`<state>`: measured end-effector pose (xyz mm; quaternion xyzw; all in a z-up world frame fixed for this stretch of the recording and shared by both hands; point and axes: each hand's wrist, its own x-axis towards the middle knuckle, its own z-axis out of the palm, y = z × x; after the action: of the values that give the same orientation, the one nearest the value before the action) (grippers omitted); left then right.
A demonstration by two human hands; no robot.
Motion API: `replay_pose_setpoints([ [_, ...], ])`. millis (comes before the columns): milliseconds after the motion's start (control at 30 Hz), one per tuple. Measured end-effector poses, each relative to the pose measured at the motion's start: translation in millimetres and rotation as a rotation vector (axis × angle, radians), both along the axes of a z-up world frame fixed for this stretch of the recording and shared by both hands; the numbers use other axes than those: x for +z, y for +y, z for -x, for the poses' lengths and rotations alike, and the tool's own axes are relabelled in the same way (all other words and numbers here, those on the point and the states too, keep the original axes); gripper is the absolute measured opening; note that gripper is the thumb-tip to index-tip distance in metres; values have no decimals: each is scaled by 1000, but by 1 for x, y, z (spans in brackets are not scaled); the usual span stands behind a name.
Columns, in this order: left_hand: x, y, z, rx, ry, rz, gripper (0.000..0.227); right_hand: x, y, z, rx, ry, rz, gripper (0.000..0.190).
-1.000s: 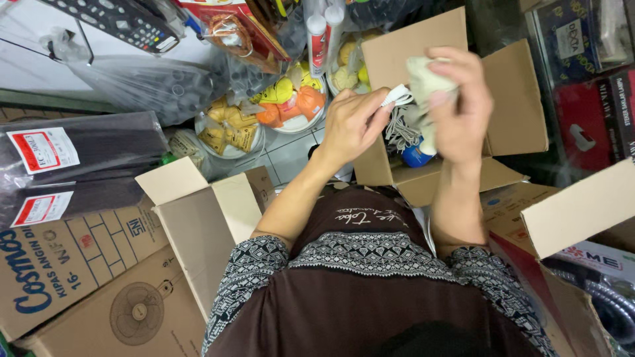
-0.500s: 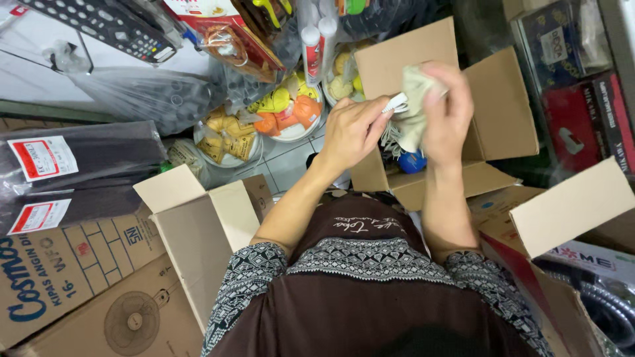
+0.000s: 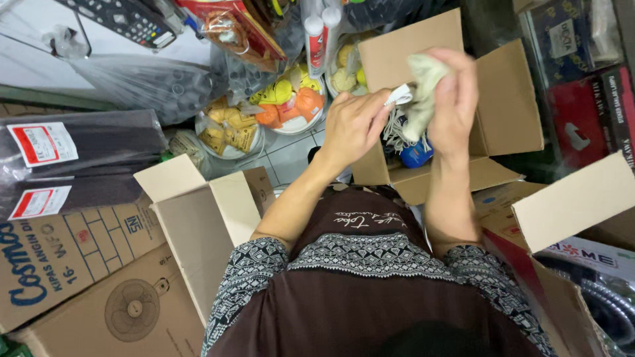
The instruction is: The person wipes various packaged items, including flashlights and small tools, with a cloth and organizes them within cardboard boxes on the floor.
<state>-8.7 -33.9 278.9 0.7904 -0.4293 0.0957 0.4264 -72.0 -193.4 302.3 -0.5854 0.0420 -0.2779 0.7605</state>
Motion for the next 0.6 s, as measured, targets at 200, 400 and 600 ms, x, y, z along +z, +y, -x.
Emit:
replay_pose_setpoints([
  [200,-4,-3,4,15,-22,1,19,-8,5,1,-61,91,634,19],
  [400,-1,0,7,-19,1,45,20,-37,0,-12,-75,23,-332,22],
  [600,-6,6,5,-13,28,45,20,-16,8,9,-19,-43,607,29],
])
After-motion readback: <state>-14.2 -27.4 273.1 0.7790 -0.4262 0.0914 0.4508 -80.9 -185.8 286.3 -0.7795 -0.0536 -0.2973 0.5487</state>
